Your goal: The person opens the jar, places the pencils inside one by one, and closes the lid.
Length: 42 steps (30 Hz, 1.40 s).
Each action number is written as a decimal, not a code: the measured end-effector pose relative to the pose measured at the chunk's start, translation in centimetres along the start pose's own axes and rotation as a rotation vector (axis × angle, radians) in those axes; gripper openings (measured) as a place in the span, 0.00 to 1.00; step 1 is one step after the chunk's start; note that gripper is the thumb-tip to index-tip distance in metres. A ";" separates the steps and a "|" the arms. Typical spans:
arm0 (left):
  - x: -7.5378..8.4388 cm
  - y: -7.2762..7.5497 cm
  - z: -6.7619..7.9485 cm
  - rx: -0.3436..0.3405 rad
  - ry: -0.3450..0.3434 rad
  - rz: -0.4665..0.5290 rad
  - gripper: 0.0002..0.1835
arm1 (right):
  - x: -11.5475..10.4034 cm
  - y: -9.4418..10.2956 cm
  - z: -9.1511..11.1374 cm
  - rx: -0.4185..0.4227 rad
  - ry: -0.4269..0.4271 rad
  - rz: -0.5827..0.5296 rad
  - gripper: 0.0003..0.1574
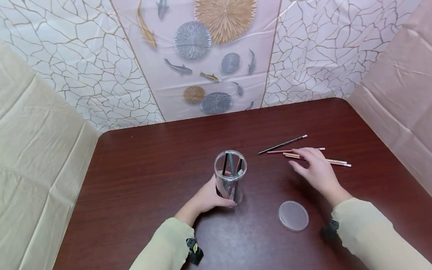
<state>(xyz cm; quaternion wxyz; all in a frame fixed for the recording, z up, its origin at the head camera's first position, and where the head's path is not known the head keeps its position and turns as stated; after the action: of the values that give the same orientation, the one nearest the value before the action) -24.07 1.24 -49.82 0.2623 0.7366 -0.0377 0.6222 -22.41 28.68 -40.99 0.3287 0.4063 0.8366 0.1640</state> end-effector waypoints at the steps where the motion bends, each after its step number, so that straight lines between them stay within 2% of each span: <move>1: 0.0 0.0 0.0 0.000 0.001 -0.002 0.45 | 0.7 -0.3 0.1 -0.025 -0.016 0.019 0.25; 6: -0.2 0.1 0.0 0.000 0.015 -0.014 0.46 | 3.3 -1.4 0.6 -0.133 -0.081 0.075 0.25; 11: -0.3 0.1 0.0 0.008 0.018 -0.032 0.46 | 4.2 -2.1 0.7 -0.165 -0.101 0.074 0.25; 18: 3.0 0.9 0.5 0.003 0.009 -0.020 0.43 | 5.0 -2.5 0.5 -0.150 -0.119 0.082 0.21; 23: 3.5 0.9 0.7 -0.006 0.021 -0.011 0.43 | 5.9 -2.3 0.8 -0.140 -0.136 0.103 0.17; 26: 3.4 0.9 0.9 -0.008 0.025 -0.005 0.43 | 6.4 -2.2 1.2 -0.140 -0.142 0.120 0.16; 34: 0.1 0.5 0.1 0.023 0.021 -0.041 0.45 | 7.3 -2.1 1.9 -0.165 -0.169 0.157 0.15; 38: -0.3 0.4 0.0 0.014 0.019 -0.043 0.45 | 7.2 -2.0 2.0 -0.170 -0.150 0.167 0.13; 42: -0.3 0.4 0.0 0.014 0.010 -0.032 0.46 | 7.1 -2.3 2.3 -0.206 -0.168 0.173 0.11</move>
<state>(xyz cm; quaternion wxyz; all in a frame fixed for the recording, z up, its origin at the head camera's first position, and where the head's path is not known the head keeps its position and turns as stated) -24.31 0.85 -50.01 0.2673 0.7356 -0.0205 0.6221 -25.37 32.89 -46.89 0.4220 0.4534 0.7469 0.2419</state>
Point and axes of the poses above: each hand's wrist, its own z-axis away from the middle knuckle, its own y-axis out of the back of the hand, x = y × z, the point moved 9 cm from there along -z, towards the middle knuckle, and after that the axes turned 12 degrees about x, right-handed, at the moved point
